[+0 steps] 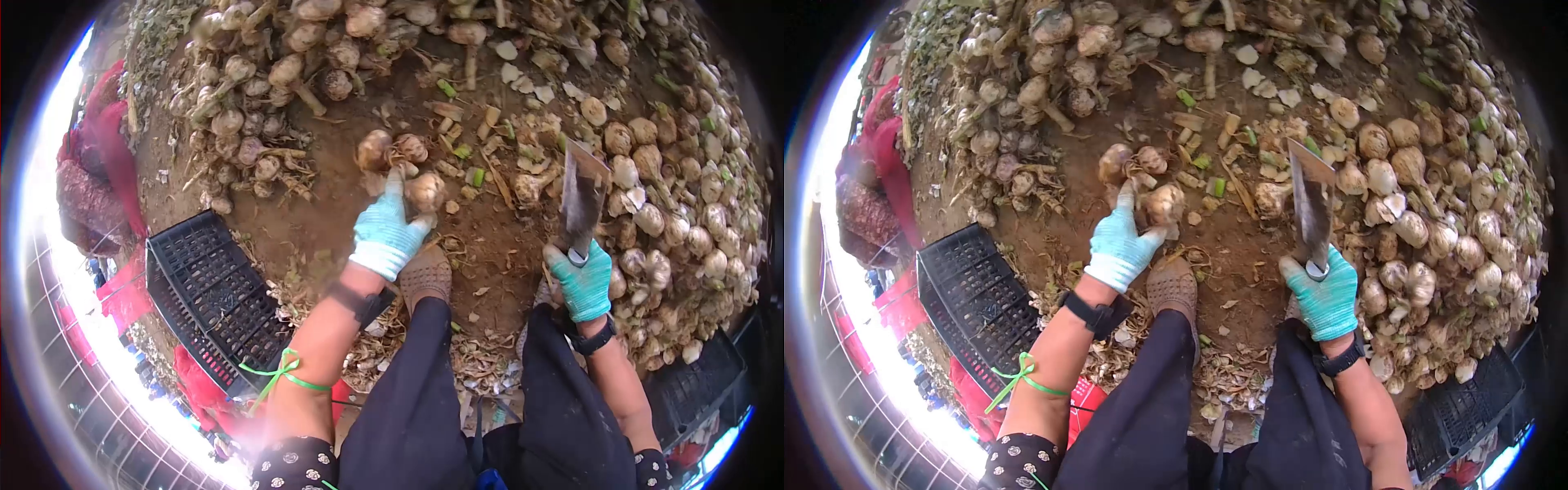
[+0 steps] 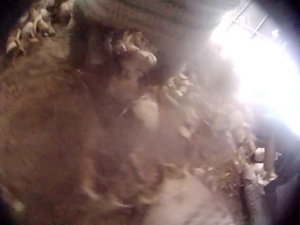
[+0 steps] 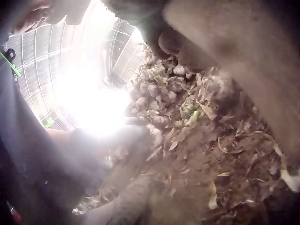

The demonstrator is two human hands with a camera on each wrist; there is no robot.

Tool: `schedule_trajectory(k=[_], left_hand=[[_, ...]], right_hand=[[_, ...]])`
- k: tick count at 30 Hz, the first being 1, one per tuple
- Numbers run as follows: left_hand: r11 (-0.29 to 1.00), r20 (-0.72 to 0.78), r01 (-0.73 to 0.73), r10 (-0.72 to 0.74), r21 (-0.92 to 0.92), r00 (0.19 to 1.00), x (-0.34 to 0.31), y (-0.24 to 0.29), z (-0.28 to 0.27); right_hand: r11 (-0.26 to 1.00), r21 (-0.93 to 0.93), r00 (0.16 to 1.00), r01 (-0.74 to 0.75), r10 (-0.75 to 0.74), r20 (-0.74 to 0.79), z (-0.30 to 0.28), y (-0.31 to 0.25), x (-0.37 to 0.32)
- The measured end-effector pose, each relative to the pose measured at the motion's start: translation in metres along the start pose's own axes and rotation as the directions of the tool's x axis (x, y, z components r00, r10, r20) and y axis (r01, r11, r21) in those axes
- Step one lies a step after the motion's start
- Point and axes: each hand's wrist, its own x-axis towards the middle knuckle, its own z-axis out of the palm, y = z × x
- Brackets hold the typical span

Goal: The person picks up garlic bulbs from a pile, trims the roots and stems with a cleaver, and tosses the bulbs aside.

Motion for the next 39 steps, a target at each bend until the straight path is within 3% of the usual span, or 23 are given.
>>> schedule_trajectory(k=[1,2,3,6,8,9,12,14,15,16,19,20,23,25,26,28,32,34,35,36,37,38,39], left_hand=[[0.973,-0.137,-0.214,0.225,0.090,0.965,-0.004,-0.003,0.000],[0.893,-0.250,-0.403,0.444,0.201,0.860,-0.007,-0.005,0.000],[0.862,-0.132,-0.399,0.455,0.312,0.881,-0.011,0.005,-0.014],[0.786,-0.088,-0.523,0.577,0.329,0.812,0.009,-0.005,0.000],[0.858,0.121,-0.331,0.309,0.392,0.943,0.024,0.008,0.005],[0.904,0.190,-0.276,0.223,0.326,0.956,0.032,0.018,-0.002],[0.841,0.153,-0.370,0.336,0.396,0.929,0.032,0.029,-0.001],[0.882,0.045,-0.407,0.408,0.239,0.912,0.010,0.044,-0.002],[0.937,0.070,-0.348,0.347,0.007,0.935,0.000,0.053,-0.005],[0.891,0.151,-0.222,0.302,-0.397,0.941,-0.012,0.054,-0.004],[0.357,0.118,-0.034,0.396,-0.934,0.911,-0.036,0.077,0.002],[0.080,0.341,0.332,0.292,-0.940,0.894,-0.043,0.085,-0.001],[-0.011,0.412,0.418,0.136,-0.909,0.901,-0.045,0.091,-0.001],[-0.298,0.556,0.664,0.374,-0.686,0.743,-0.040,0.082,0.000],[-0.293,0.558,0.665,0.375,-0.686,0.741,-0.043,0.082,0.002],[0.019,0.443,0.448,0.184,-0.894,0.877,-0.053,0.093,-0.002],[0.132,0.405,0.384,0.230,-0.914,0.885,-0.061,0.089,0.001],[-0.244,0.629,0.717,0.352,-0.653,0.693,-0.066,0.090,-0.003],[-0.393,0.681,0.813,0.450,-0.430,0.578,-0.068,0.092,-0.006],[-0.053,0.522,0.652,0.553,-0.756,0.650,-0.078,0.101,-0.015],[0.418,0.332,0.050,0.637,-0.907,0.696,-0.086,0.109,-0.025],[0.553,0.137,-0.396,0.690,-0.733,0.710,-0.095,0.118,-0.034],[0.247,0.458,0.388,0.402,-0.888,0.793,-0.084,0.113,-0.023]], right_hand=[[0.999,-0.026,0.999,0.033,-0.034,-0.023,-0.002,0.000,-0.003],[0.999,-0.028,0.999,0.024,-0.025,-0.043,-0.003,0.001,-0.006],[1.000,0.008,1.000,0.003,-0.003,-0.027,-0.004,0.001,-0.009],[0.993,0.108,0.999,-0.044,0.047,-0.024,-0.003,0.008,-0.014],[0.999,0.032,1.000,0.027,-0.027,0.007,-0.005,0.014,-0.015],[1.000,-0.013,1.000,0.028,-0.028,-0.014,-0.005,0.008,-0.018],[0.997,-0.035,0.997,0.072,-0.070,0.040,-0.008,0.009,-0.018],[0.937,-0.203,0.957,0.284,-0.290,-0.002,-0.007,0.004,-0.022],[0.865,-0.264,0.898,0.428,-0.440,0.016,-0.007,0.002,-0.021],[0.764,-0.325,0.817,0.557,-0.575,0.049,-0.007,0.001,-0.021],[0.541,-0.535,0.723,0.649,-0.658,0.211,-0.010,-0.016,-0.026],[0.460,-0.603,0.711,0.651,-0.648,0.273,-0.011,-0.016,-0.027],[0.366,-0.646,0.693,0.670,-0.622,0.365,-0.017,-0.022,-0.033],[0.383,-0.619,0.685,0.686,-0.627,0.371,-0.019,-0.025,-0.036],[0.395,-0.595,0.677,0.700,-0.631,0.378,-0.020,-0.025,-0.038],[0.405,-0.584,0.673,0.703,-0.643,0.365,-0.018,-0.019,-0.036],[0.440,-0.549,0.664,0.710,-0.679,0.314,-0.010,0.001,-0.026],[0.448,-0.499,0.627,0.742,-0.727,0.279,-0.010,0.002,-0.021],[0.530,-0.562,0.744,0.635,-0.616,0.259,-0.011,0.007,-0.016],[0.594,-0.621,0.842,0.512,-0.489,0.227,-0.013,0.013,-0.010],[0.658,-0.637,0.897,0.402,-0.424,0.127,-0.020,0.025,0.005],[0.712,-0.640,0.937,0.289,-0.347,0.037,-0.029,0.035,0.013],[0.742,-0.615,0.928,0.266,-0.370,-0.045,-0.034,0.032,0.007]])
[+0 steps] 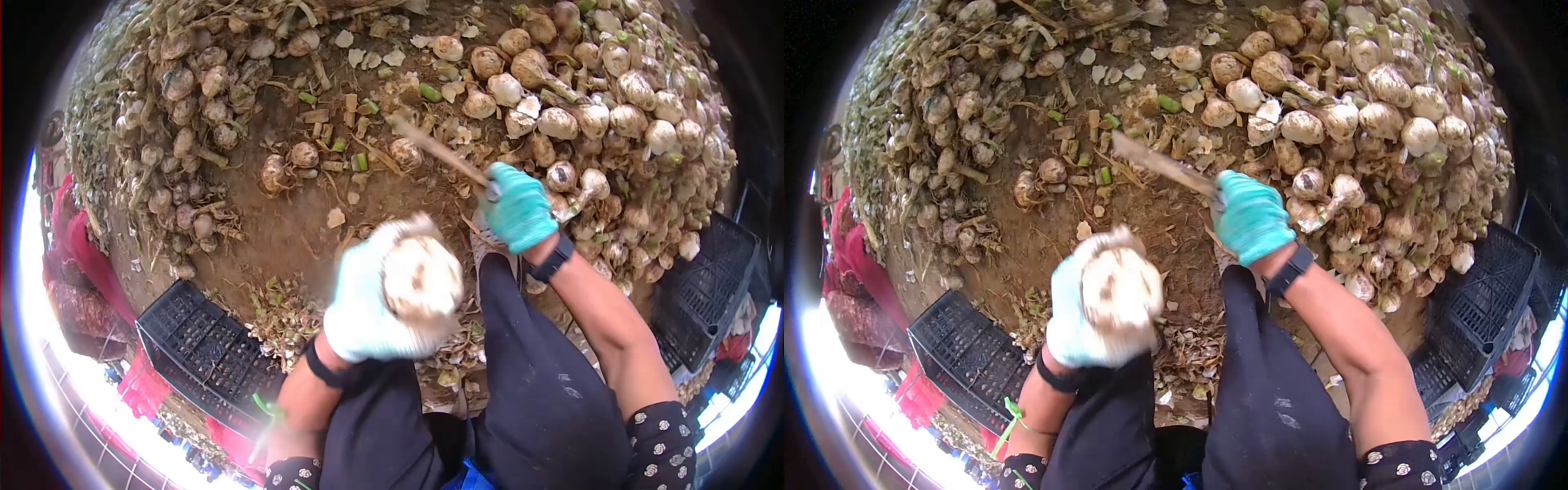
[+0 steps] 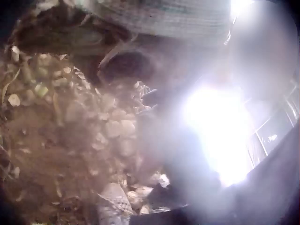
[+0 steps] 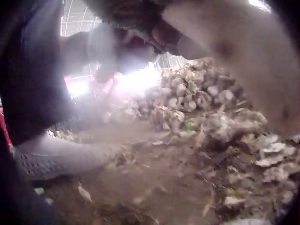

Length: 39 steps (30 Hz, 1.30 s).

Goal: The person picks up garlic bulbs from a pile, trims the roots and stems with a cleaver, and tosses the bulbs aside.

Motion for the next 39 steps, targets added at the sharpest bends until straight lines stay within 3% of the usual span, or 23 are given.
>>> schedule_trajectory(k=[1,4,6,7,9,10,12,15,17,20,21,23,24,25,26,27,29,30,32,34,37,38,39], left_hand=[[0.988,-0.030,-0.101,0.105,0.120,0.994,0.002,-0.003,-0.004],[0.875,-0.064,-0.193,0.245,0.444,0.967,0.009,-0.006,-0.023],[0.824,-0.017,-0.256,0.306,0.505,0.952,0.002,-0.017,-0.039],[0.883,-0.043,-0.248,0.288,0.399,0.957,0.002,-0.021,-0.039],[0.984,-0.161,-0.179,0.178,0.010,0.971,0.010,-0.021,-0.030],[0.984,-0.164,-0.179,0.178,0.005,0.970,0.014,-0.025,-0.035],[0.930,-0.245,-0.015,-0.082,-0.368,0.966,0.019,-0.031,-0.046],[0.943,-0.123,-0.086,0.048,-0.322,0.991,0.012,-0.028,-0.036],[0.972,-0.279,-0.069,0.003,-0.226,0.960,0.013,-0.027,-0.037],[0.927,-0.123,-0.019,-0.029,-0.375,0.992,0.005,-0.019,-0.031],[1.000,-0.086,-0.026,0.027,0.009,0.996,0.004,-0.016,-0.032],[0.976,-0.077,-0.037,0.055,0.216,0.996,-0.004,-0.012,-0.015],[0.948,-0.073,-0.042,0.068,0.316,0.995,-0.008,-0.010,-0.006],[0.923,-0.031,-0.093,0.113,0.373,0.993,-0.008,-0.009,-0.005],[0.946,-0.047,-0.086,0.106,0.312,0.993,-0.003,-0.008,-0.008],[0.965,-0.063,-0.081,0.099,0.249,0.993,0.002,-0.006,-0.010],[0.954,-0.075,-0.153,0.178,0.259,0.981,0.006,-0.004,-0.010],[0.953,-0.080,-0.153,0.179,0.260,0.981,0.009,-0.007,-0.015],[0.692,0.078,-0.277,0.305,0.667,0.949,0.018,-0.020,-0.028],[0.561,0.092,-0.346,0.431,0.752,0.898,0.017,-0.023,-0.033],[0.567,-0.264,-0.276,0.689,0.776,0.675,0.013,-0.025,-0.016],[0.866,-0.344,-0.323,0.458,0.382,0.820,0.011,-0.027,-0.036],[0.965,-0.279,-0.244,0.208,-0.098,0.937,0.011,-0.021,-0.047]], right_hand=[[0.992,0.121,0.997,-0.020,0.029,-0.072,-0.008,-0.003,-0.005],[0.932,0.168,0.927,0.321,-0.272,-0.258,-0.011,-0.016,-0.017],[0.909,0.050,0.910,0.415,-0.415,-0.010,-0.014,-0.031,-0.023],[0.897,-0.037,0.890,0.440,-0.431,0.152,-0.020,-0.041,-0.026],[0.870,0.008,0.865,0.494,-0.492,0.101,-0.026,-0.053,-0.028],[0.846,-0.020,0.844,0.533,-0.530,0.086,-0.027,-0.056,-0.028],[0.801,-0.052,0.802,0.597,-0.596,0.040,-0.030,-0.061,-0.029],[0.808,-0.002,0.808,0.589,-0.589,0.007,-0.024,-0.060,-0.027],[0.809,0.057,0.810,0.585,-0.586,-0.007,-0.018,-0.057,-0.027],[0.845,0.030,0.846,0.533,-0.533,-0.020,-0.005,-0.046,-0.023],[0.859,0.026,0.859,0.512,-0.511,-0.032,0.002,-0.037,-0.020],[0.910,0.158,0.920,0.383,-0.362,-0.150,0.035,0.004,-0.011],[0.958,0.069,0.955,0.279,-0.269,-0.125,0.029,0.010,-0.011],[0.983,-0.025,0.977,0.183,-0.185,-0.109,0.017,0.003,-0.003],[0.990,0.134,0.992,-0.041,0.056,-0.109,0.004,-0.009,-0.008],[0.991,0.126,0.993,-0.040,0.054,-0.110,-0.005,-0.018,-0.011],[0.610,0.720,0.944,-0.330,0.196,0.267,-0.014,-0.032,-0.009],[0.431,0.728,0.844,-0.533,0.206,0.496,-0.020,-0.041,-0.006],[0.333,0.735,0.798,-0.591,0.113,0.591,-0.023,-0.052,-0.005],[0.339,0.746,0.804,-0.574,0.060,0.591,-0.013,-0.050,-0.005],[0.400,0.847,0.935,-0.350,0.088,0.345,-0.016,-0.064,-0.008],[0.575,0.745,0.906,-0.338,-0.016,0.423,-0.031,-0.063,-0.004],[0.658,0.713,0.914,-0.244,-0.090,0.396,-0.028,-0.062,-0.001]])
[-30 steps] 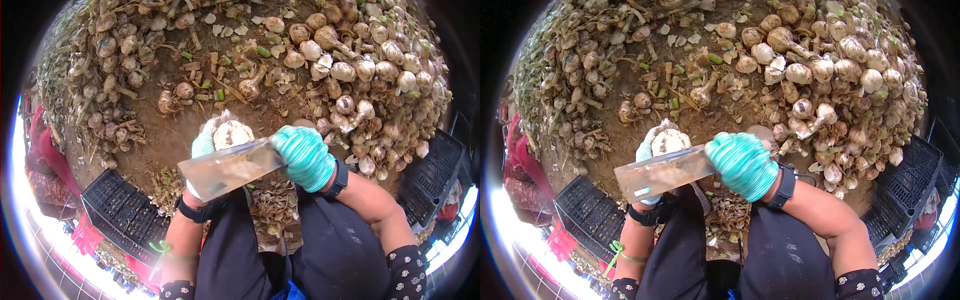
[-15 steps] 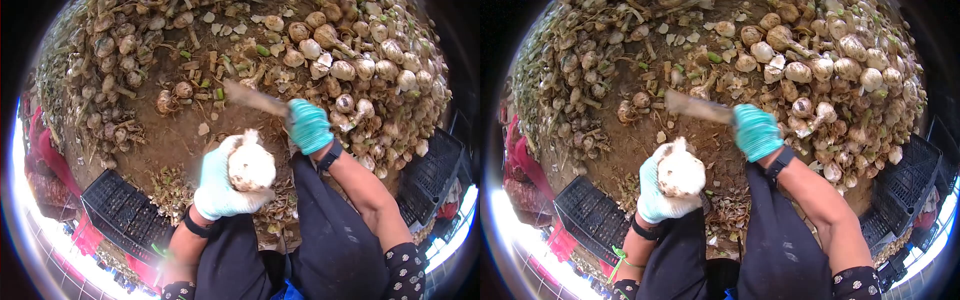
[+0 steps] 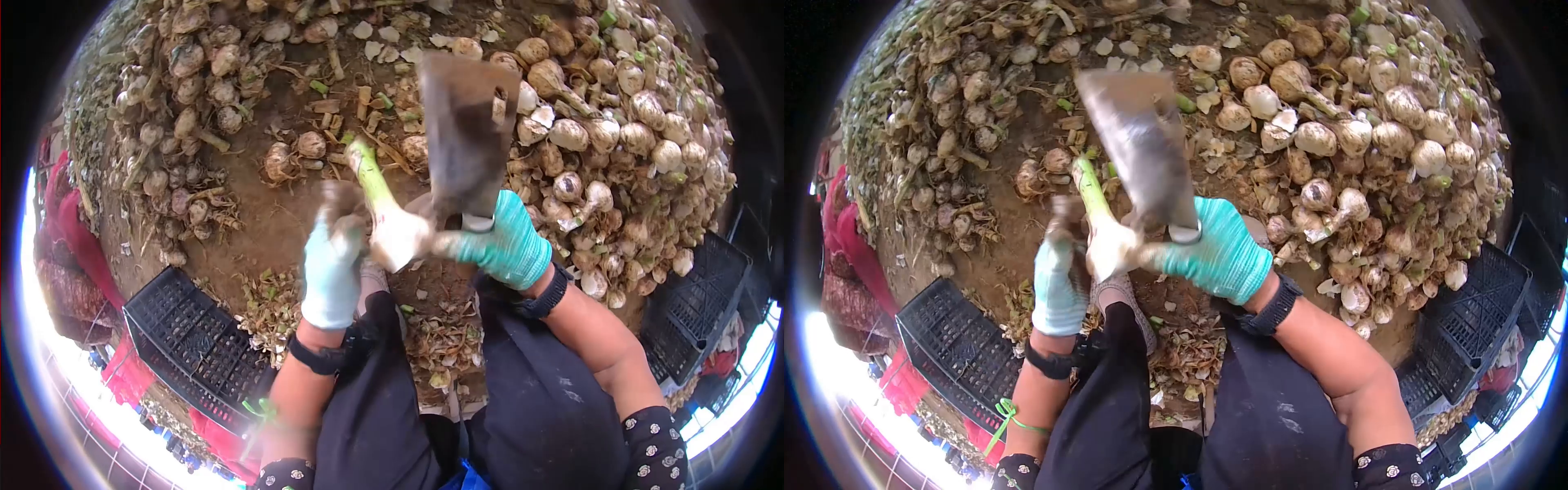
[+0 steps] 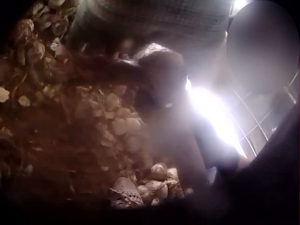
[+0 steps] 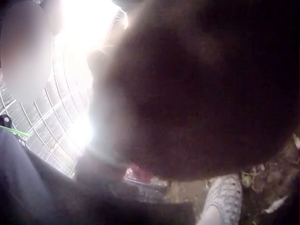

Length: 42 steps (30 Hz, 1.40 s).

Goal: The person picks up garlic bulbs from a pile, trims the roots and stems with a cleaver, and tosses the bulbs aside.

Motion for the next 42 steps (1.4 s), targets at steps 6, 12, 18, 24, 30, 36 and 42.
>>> schedule_trajectory(k=[6,12,18,24,30,36,42], left_hand=[[0.952,-0.012,0.155,-0.157,0.265,0.987,-0.002,0.011,0.007],[0.872,0.189,-0.212,0.140,0.441,0.972,-0.015,0.027,-0.008],[0.892,0.391,-0.241,0.079,0.384,0.917,0.005,0.057,0.050],[0.324,-0.374,0.224,0.539,0.919,0.755,0.066,0.047,-0.047],[0.553,-0.680,0.534,0.084,0.640,0.728,0.128,0.029,-0.115],[0.920,-0.394,0.041,0.127,0.390,0.910,0.103,0.025,-0.068],[0.976,0.107,-0.013,-0.011,0.218,0.994,0.065,0.008,-0.035]], right_hand=[[0.895,-0.432,0.963,0.116,-0.208,-0.173,0.004,-0.002,0.006],[0.582,-0.807,0.976,-0.096,-0.104,-0.191,-0.025,0.053,0.031],[0.995,0.099,0.904,-0.027,0.067,-0.423,-0.017,0.052,0.027],[0.989,0.091,0.883,-0.116,0.145,-0.447,-0.023,0.035,0.028],[0.993,-0.083,0.925,-0.085,0.047,-0.378,-0.010,0.031,0.039],[0.979,-0.178,0.940,-0.095,0.030,-0.339,-0.003,0.002,0.033],[0.598,-0.755,0.912,0.270,-0.410,0.001,0.002,-0.013,0.019]])
